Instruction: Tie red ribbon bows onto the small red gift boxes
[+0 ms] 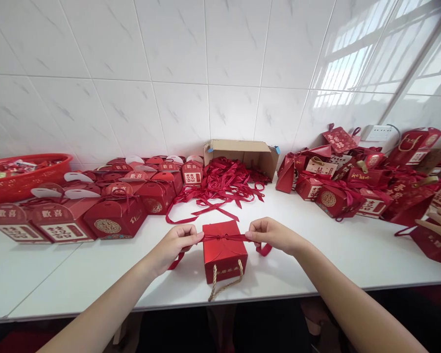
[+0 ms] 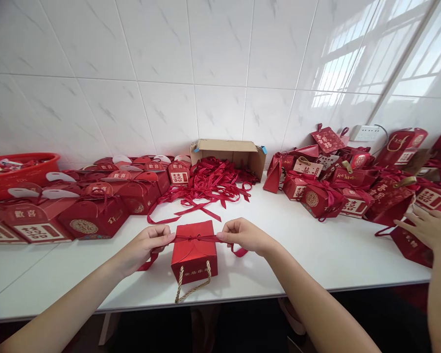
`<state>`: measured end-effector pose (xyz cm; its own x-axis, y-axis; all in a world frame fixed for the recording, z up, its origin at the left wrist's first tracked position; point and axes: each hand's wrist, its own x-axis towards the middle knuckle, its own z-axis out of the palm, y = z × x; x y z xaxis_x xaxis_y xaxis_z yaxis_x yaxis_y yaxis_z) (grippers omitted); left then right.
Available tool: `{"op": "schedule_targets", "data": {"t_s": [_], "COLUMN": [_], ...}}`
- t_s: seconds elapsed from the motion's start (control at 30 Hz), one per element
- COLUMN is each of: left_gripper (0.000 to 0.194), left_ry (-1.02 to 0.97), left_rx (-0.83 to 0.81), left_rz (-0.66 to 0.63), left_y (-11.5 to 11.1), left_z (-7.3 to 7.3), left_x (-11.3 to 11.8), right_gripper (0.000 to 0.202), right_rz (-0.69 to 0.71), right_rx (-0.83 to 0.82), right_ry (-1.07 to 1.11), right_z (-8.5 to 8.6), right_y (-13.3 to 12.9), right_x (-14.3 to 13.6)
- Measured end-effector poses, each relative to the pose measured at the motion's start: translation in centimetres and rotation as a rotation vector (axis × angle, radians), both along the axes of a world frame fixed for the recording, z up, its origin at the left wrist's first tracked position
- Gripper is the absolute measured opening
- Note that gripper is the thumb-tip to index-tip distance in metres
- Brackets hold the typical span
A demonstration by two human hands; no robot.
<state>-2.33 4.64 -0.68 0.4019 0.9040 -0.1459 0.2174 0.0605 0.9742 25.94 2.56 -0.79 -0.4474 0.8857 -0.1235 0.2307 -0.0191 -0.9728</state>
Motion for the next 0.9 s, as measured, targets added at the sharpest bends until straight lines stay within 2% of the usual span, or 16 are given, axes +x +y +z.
{"op": "schedule_targets", "data": {"t_s": [0.13,0.27,0.3,0.43,0.5,0.57,0.73,0.8,0.9], "left_gripper": [0.041,0.032,0.031,0.040,0.038,0.029,0.024,0.027,0.028], "left_ry": [0.142,0.266,0.284,0.388,0.438,0.460,0.432,0.443,0.461], "left_rx": [0.110,0.472,0.563,0.802,0.927,1.027,1.097,1.094,1.085], "left_rz": [0.022,0.198,0.197,0.054,0.066,0.134,0.339,0.370,0.384], "left_y": [-0.4,-1.6,-2.1,-3.8,-4.0,-3.6,-2.2,-2.1,-2.1], "left_z": [0.9,2.5,2.8,3.6,3.5,3.3,3.3,3.4,3.4], "left_x": [0.1,0.9,1.4,4.4,6.0,7.0,6.8,6.5,6.6], "right_gripper": [0.044,0.035,0.032,0.030,0.031,0.033,0.032,0.034,0.039], "right_rz": [0.045,0.084,0.065,-0.050,-0.096,-0.128,-0.251,-0.280,-0.245], "right_rx": [0.020,0.031,0.032,0.083,0.130,0.152,0.158,0.194,0.310], "right_ry": [-0.043,0.142,0.200,0.306,0.307,0.298,0.152,0.059,-0.007], "right_z": [0.9,2.2,2.6,3.9,4.3,4.5,4.0,3.4,2.5], "right_y": [-0.8,-1.6,-1.8,-2.3,-2.5,-2.8,-3.2,-3.1,-2.5], "right_x": [0.7,1.0,0.8,-1.0,-1.9,-2.2,-1.2,-1.1,-2.2]}}
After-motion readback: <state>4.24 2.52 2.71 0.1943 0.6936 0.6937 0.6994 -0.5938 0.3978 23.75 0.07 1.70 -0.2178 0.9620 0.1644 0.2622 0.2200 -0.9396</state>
